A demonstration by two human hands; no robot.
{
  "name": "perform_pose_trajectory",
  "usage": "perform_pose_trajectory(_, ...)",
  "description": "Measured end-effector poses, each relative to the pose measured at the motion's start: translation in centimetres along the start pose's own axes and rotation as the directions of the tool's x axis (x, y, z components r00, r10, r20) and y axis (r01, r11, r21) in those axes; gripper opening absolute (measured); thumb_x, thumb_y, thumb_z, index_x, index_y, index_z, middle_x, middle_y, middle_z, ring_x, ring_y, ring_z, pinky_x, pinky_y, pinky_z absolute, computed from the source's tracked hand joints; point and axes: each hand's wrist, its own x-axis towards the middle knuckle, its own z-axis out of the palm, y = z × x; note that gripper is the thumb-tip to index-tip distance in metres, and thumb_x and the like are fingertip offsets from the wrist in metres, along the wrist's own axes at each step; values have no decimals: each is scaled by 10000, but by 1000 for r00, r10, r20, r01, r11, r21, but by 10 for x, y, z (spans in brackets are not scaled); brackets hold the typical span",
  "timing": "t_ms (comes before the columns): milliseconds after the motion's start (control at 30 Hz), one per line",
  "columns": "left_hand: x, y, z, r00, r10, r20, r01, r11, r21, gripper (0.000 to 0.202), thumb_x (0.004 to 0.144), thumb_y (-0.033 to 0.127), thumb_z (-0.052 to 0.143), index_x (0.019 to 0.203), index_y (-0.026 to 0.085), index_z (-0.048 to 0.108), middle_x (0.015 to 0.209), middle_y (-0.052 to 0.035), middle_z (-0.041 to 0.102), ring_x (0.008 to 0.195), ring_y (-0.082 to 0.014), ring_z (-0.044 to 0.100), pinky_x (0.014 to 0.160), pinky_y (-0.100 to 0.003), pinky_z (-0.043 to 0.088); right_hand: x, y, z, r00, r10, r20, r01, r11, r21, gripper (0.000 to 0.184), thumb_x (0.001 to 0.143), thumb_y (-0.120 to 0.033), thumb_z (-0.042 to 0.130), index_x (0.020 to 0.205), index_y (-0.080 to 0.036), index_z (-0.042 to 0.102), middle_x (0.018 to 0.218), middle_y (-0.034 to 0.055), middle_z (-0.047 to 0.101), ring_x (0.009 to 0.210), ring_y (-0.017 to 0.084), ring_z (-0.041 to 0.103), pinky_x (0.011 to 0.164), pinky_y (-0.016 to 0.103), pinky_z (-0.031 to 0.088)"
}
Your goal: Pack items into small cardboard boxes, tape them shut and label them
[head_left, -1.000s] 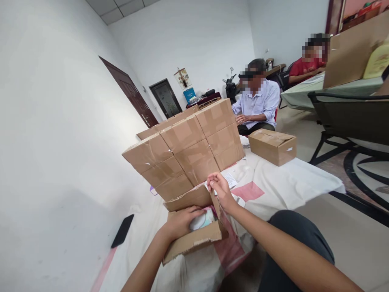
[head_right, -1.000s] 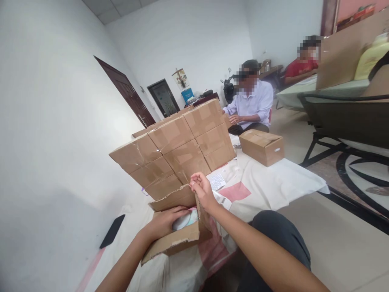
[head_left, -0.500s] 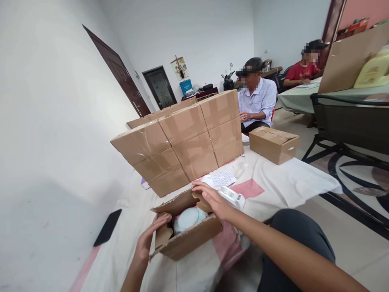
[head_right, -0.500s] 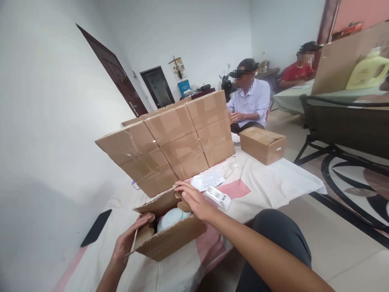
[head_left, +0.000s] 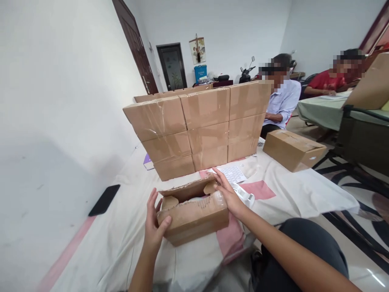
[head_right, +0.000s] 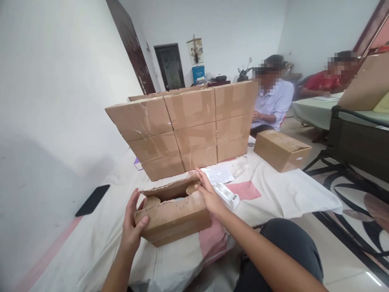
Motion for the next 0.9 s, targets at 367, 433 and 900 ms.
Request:
perform_pose_trajectory(367, -1, 12, -11, 967, 109, 232, -194, 902, 386, 368, 998, 279, 394, 1180, 281, 715, 1223, -76, 678, 1374, -289, 477, 1126, -539, 401, -6, -18, 5, 975, -177, 130, 205, 947, -248, 471, 957, -569, 522, 723, -239, 764, 909, 92, 777, 1286, 317, 541, 1131, 542, 336)
perform_pose_trajectory(433, -5, 22, -8, 944, 149, 296, -292, 795, 532, 353, 984, 293, 447, 1238, 300, 691, 1239, -70, 680, 1334, -298, 513, 1134, -573, 359, -6, -17, 5, 974, -181, 139, 213, 940, -265, 486, 953, -588, 519, 718, -239, 762, 906, 92, 778, 1283, 318, 546, 1124, 542, 346)
perform_pose_trajectory(900, -9, 30, -4, 874, 278, 398, -486, 525, 699, 575, 856, 472, 705, 1392, 313, 566, 1238, -98, 659, 1237, -338, 584, 1043, -526, 439, 5, -25, -95, 951, -309, -13, 146, 484, -863, 303, 932, -391, 544, 1108, -230, 732, 1276, 123, 684, 1249, 350, 551, 1052, 561, 385)
